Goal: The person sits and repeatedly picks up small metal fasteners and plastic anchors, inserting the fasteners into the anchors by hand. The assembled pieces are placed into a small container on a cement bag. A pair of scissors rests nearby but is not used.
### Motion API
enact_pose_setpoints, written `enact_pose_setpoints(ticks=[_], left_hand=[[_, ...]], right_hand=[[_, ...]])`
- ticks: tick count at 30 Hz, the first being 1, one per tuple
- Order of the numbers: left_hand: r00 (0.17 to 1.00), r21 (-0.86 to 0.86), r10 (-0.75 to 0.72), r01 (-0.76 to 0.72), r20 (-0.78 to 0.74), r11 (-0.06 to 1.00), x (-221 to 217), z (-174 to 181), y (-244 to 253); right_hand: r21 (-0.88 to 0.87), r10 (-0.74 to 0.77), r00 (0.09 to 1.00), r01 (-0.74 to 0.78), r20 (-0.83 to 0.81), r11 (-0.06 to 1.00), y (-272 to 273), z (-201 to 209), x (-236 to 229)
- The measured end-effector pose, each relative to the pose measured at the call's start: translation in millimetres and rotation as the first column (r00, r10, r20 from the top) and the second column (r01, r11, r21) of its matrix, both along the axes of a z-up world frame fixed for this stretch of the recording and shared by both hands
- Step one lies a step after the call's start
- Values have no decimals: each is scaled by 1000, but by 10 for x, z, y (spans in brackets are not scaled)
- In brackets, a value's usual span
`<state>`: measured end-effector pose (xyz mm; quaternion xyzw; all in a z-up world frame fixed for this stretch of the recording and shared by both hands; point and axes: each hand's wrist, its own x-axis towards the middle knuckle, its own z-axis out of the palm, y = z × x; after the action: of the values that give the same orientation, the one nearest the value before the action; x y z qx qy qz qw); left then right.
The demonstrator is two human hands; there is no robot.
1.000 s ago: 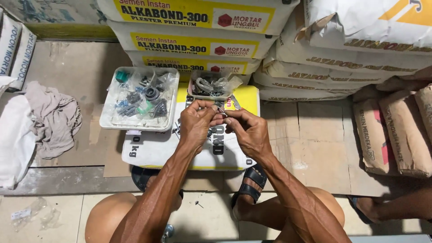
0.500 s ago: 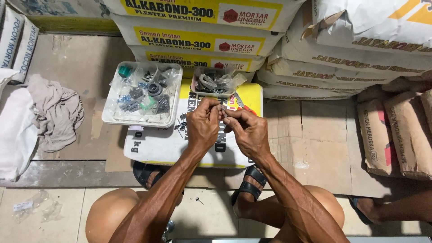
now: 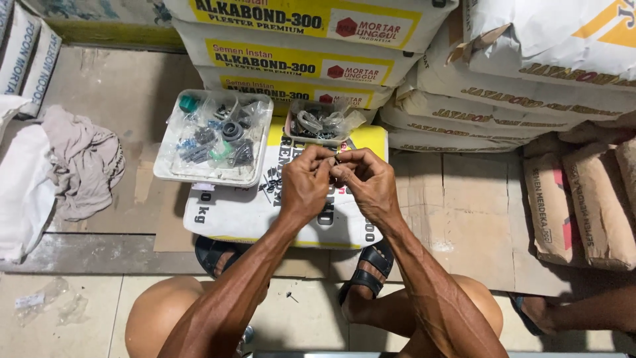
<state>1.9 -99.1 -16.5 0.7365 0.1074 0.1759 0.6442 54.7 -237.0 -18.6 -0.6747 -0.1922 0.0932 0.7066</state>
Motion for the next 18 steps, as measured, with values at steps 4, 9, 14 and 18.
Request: enact_pose_setpoints(ticks=[4,9,14,18], left_hand=[[998,-256,-31,14,-63,967,64,49,99],[992,-252,-116,102,-42,962,77,142,174],[987,-239,-160,155,-1,959,68,156,192],[973,-103,-229,232,35,967,-52,243,185]], right_hand=[[-100,105,990,-95,99,990,-130,174,111],[-117,154,983,-142,102,983,-122,269,67],[-95,105,979,-89,176,991,-133,116,85],[-109,25,965,4,263,994,-98,1,91]])
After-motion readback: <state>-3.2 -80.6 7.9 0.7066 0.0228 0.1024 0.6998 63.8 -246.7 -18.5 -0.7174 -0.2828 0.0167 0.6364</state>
